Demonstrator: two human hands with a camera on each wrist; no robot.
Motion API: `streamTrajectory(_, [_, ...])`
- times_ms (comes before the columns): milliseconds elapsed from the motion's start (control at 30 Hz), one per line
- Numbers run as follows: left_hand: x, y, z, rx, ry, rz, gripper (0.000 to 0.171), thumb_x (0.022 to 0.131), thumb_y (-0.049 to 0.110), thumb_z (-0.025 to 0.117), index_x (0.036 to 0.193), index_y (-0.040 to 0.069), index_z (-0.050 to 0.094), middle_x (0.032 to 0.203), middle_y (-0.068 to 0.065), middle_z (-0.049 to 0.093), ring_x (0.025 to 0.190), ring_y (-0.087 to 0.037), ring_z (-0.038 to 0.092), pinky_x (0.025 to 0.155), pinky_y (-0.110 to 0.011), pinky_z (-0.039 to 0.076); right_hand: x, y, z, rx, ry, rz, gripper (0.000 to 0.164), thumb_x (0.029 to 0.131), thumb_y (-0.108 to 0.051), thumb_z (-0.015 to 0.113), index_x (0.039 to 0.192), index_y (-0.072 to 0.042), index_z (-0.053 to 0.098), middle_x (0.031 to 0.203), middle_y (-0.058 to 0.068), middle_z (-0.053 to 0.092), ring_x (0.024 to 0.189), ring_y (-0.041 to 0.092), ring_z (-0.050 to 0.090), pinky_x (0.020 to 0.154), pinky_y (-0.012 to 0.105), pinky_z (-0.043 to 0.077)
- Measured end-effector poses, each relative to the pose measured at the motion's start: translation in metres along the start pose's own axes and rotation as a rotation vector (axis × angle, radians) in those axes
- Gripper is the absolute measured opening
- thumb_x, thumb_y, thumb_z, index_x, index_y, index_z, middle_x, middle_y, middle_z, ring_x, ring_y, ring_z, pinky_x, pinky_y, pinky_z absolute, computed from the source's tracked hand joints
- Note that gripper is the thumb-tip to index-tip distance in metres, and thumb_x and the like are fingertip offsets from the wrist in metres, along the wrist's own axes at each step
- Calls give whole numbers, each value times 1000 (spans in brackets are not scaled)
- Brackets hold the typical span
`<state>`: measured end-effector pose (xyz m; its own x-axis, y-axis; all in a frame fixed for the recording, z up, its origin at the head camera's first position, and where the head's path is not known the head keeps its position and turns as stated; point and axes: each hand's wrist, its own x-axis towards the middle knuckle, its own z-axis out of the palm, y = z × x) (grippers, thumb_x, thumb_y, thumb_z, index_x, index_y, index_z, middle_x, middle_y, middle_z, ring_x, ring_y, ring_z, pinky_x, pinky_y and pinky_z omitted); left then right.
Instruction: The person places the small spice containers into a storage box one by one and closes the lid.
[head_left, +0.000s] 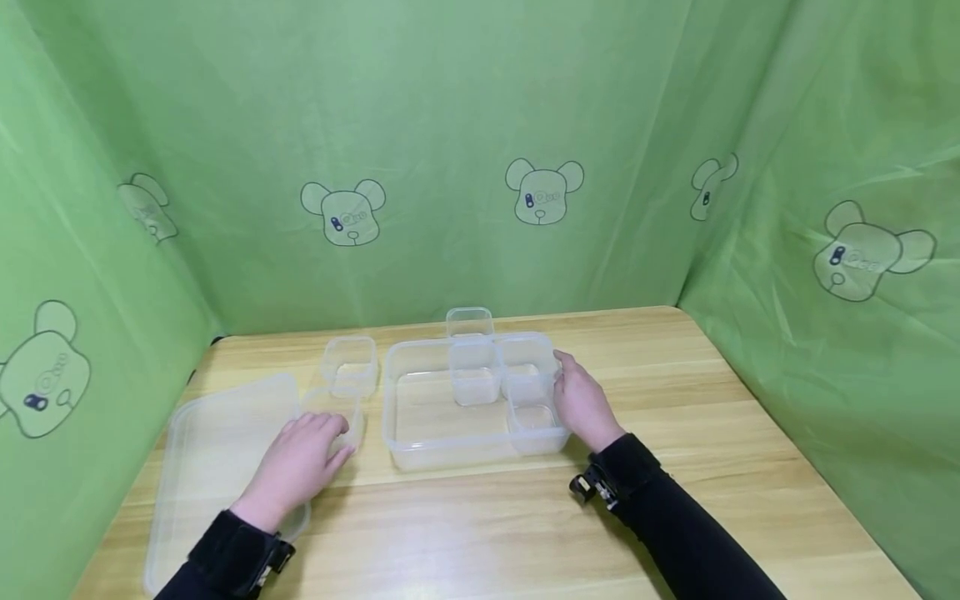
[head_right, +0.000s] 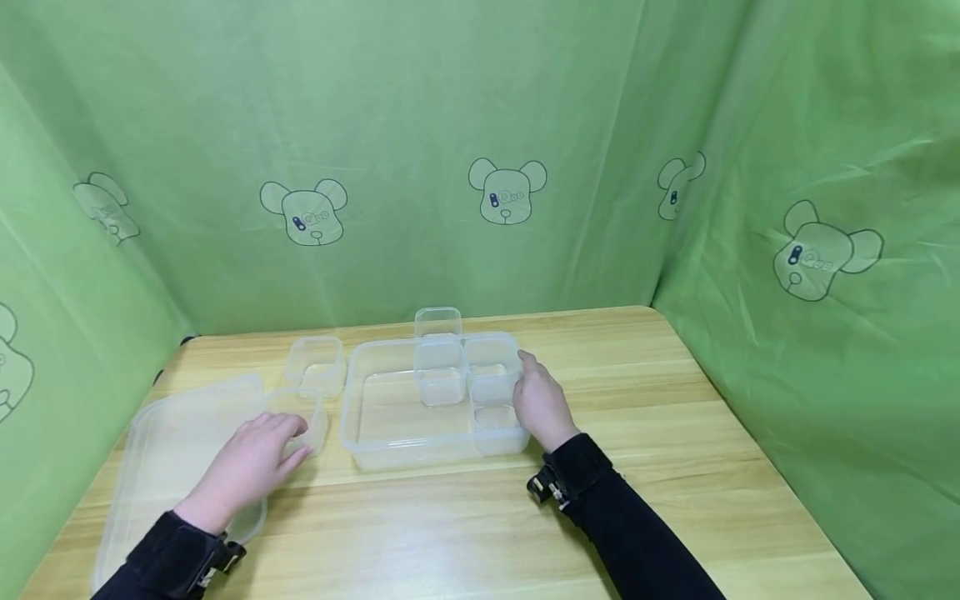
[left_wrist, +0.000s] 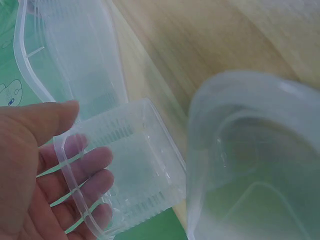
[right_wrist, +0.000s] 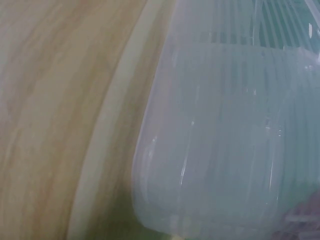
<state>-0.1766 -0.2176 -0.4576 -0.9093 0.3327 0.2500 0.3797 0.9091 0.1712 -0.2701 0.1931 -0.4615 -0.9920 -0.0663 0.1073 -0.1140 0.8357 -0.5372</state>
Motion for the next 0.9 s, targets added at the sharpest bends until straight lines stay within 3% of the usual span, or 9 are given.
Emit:
streamTrajectory(167, [-1, 0, 1, 11, -1, 24, 26, 87, 14, 77, 109, 6, 66, 106, -11, 71, 99, -31, 64, 91, -51, 50, 0, 0, 0, 11, -5, 12, 47, 107, -13, 31, 152, 2, 30, 140, 31, 50, 124, 45, 53, 103, 56, 44])
streamTrajectory(433, [0, 0, -5, 6, 52, 74, 19, 85, 4, 77, 98, 9, 65, 96, -6, 71, 89, -27, 66, 81, -47, 53, 2, 2, 1, 18, 11, -9, 47, 107, -13, 33, 151, 2, 31, 138, 32, 52, 123, 46, 54, 103, 57, 44])
streamTrajectory(700, [1, -1, -6, -8, 65, 111, 21, 86, 4, 76, 86, 14, 58, 81, 4, 62, 78, -21, 64, 73, -43, 53, 1, 3, 3, 15, 23, -8, 47, 107, -13, 33, 152, 1, 32, 137, 32, 53, 120, 45, 56, 100, 56, 45])
streamTrajectory(900, [1, 1, -11, -19, 52, 92, 19, 88, 4, 74, 86, 14, 58, 80, 3, 63, 76, -21, 64, 74, -43, 53, 2, 3, 2, 26, 20, -2, 47, 107, -13, 34, 152, 0, 32, 136, 31, 53, 120, 45, 56, 100, 57, 45])
